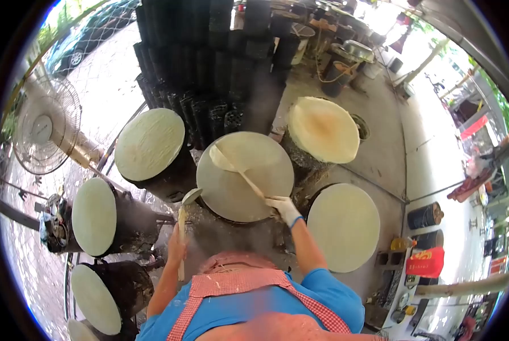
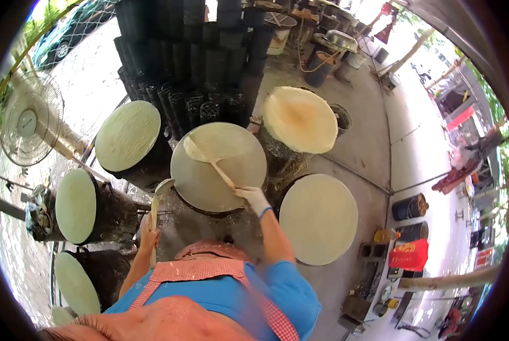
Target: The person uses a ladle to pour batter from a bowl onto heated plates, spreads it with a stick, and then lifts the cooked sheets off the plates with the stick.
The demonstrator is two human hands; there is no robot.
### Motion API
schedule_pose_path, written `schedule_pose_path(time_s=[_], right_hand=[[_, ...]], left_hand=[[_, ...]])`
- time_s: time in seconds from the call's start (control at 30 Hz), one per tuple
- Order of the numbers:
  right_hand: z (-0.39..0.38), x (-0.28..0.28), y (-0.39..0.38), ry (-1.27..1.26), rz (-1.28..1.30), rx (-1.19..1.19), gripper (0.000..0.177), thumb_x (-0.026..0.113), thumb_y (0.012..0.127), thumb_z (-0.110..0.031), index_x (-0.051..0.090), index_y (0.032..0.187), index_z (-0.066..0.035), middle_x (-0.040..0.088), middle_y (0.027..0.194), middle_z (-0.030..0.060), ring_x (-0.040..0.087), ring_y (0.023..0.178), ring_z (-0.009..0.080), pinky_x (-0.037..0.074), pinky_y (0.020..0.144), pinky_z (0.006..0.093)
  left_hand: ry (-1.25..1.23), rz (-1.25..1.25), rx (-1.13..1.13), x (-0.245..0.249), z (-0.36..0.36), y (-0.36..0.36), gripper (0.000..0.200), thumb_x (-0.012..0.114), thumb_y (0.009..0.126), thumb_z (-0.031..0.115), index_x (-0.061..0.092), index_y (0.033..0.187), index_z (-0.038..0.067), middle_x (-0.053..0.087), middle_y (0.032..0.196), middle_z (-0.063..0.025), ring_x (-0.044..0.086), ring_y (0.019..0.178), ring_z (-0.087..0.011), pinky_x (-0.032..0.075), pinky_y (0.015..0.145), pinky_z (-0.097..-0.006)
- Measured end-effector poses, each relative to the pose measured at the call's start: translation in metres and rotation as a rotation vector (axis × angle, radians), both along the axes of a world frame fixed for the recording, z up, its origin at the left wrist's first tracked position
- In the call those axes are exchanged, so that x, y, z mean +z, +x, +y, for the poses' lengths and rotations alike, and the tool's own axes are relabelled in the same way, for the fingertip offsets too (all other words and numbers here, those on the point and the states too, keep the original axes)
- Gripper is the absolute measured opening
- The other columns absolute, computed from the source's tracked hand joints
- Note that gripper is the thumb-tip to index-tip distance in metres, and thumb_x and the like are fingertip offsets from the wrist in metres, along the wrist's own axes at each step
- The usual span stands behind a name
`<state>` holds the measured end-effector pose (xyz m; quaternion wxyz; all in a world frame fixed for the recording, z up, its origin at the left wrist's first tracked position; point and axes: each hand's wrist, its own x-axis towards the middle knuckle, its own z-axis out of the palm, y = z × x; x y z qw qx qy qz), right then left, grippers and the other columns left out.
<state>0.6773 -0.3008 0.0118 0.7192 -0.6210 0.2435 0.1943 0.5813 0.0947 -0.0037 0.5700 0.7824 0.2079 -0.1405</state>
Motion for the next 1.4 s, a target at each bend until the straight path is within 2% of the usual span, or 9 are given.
schedule_pose_path(time_s=[0.1,0.17,0.43,0.5,0.7,0.87,1.07,1.3,1.4], right_hand=[[-0.051,0.007,0.049,-0.143,0.23,-0.018,0.024,0.067,0.078,-0.015,0.069,0.1,-0.005,0.051,0.051,0.0015,0.035,0.032,0.0099,0.024,0.032,0.0262],[-0.051,0.006,0.057,-0.061,0.004,-0.144,0.025,0.069,0.078,-0.019,0.068,0.097,-0.004,0.05,0.049,0.0033,0.036,0.03,0.0115,0.025,0.031,0.0279],[-0.075,0.016,0.069,-0.159,0.064,0.236,0.025,0.067,0.079,-0.015,0.066,0.101,-0.002,0.05,0.05,0.0033,0.043,0.036,0.0128,0.032,0.032,0.0286],[-0.074,-0.004,0.108,-0.071,-0.009,0.015,0.026,0.067,0.079,-0.016,0.066,0.101,-0.002,0.051,0.05,0.0033,0.044,0.037,0.0125,0.032,0.034,0.0274],[-0.064,0.009,0.068,0.007,0.088,0.453,0.026,0.066,0.079,-0.021,0.066,0.099,-0.003,0.051,0.053,0.004,0.04,0.035,0.0121,0.026,0.032,0.0269],[-0.068,0.008,0.139,-0.215,0.094,0.272,0.024,0.065,0.079,-0.015,0.068,0.098,-0.002,0.052,0.05,0.0038,0.045,0.037,0.0127,0.032,0.033,0.0268],[-0.071,0.01,0.124,-0.075,0.045,0.684,0.022,0.066,0.077,-0.016,0.066,0.093,-0.001,0.054,0.054,0.0052,0.048,0.038,0.016,0.033,0.033,0.0292],[-0.066,-0.001,0.164,-0.134,-0.142,0.397,0.03,0.067,0.073,-0.012,0.068,0.102,-0.005,0.051,0.051,0.0022,0.042,0.037,0.0116,0.035,0.037,0.0278],[-0.029,0.021,0.19,-0.261,-0.096,0.681,0.028,0.069,0.074,-0.017,0.068,0.099,-0.006,0.05,0.05,0.0029,0.042,0.037,0.0114,0.032,0.035,0.028]], left_hand=[[-0.093,0.077,0.146,0.011,-0.003,-0.031,0.071,0.049,0.076,-0.004,0.032,0.141,0.02,0.048,0.065,-0.0026,0.039,0.035,-0.0096,0.03,0.028,-0.0253],[-0.181,0.143,0.231,-0.001,-0.003,-0.048,0.07,0.048,0.076,-0.005,0.032,0.14,0.02,0.048,0.063,-0.0026,0.04,0.036,-0.0101,0.031,0.028,-0.0258],[-0.238,0.155,0.322,0.015,-0.017,-0.087,0.063,0.046,0.076,-0.005,0.036,0.135,0.015,0.047,0.061,-0.0026,0.038,0.034,-0.0106,0.03,0.028,-0.0257],[-0.303,0.182,0.323,0.03,-0.022,-0.091,0.07,0.049,0.073,-0.005,0.032,0.139,0.01,0.049,0.069,-0.0032,0.042,0.05,-0.0102,0.035,0.044,-0.0251],[-0.449,0.202,0.427,0.017,-0.02,-0.103,0.072,0.05,0.074,-0.006,0.029,0.14,0.011,0.049,0.069,-0.003,0.041,0.051,-0.0101,0.033,0.044,-0.0243],[-0.417,0.139,0.459,0.005,-0.015,-0.121,0.072,0.051,0.075,-0.008,0.028,0.14,0.009,0.048,0.067,-0.0027,0.04,0.05,-0.0105,0.033,0.043,-0.0252],[-0.369,0.201,0.567,0.0,-0.011,-0.143,0.071,0.054,0.074,-0.006,0.032,0.139,0.01,0.045,0.065,-0.0005,0.04,0.05,-0.0102,0.034,0.044,-0.0249],[-0.324,0.22,0.629,0.018,-0.022,-0.147,0.072,0.048,0.073,-0.009,0.03,0.139,0.015,0.043,0.065,-0.0007,0.037,0.047,-0.0094,0.031,0.04,-0.0237],[-0.298,0.239,0.711,-0.001,-0.019,-0.156,0.071,0.044,0.074,-0.008,0.029,0.139,0.018,0.04,0.057,-0.0005,0.035,0.039,-0.0101,0.028,0.033,-0.0243]])
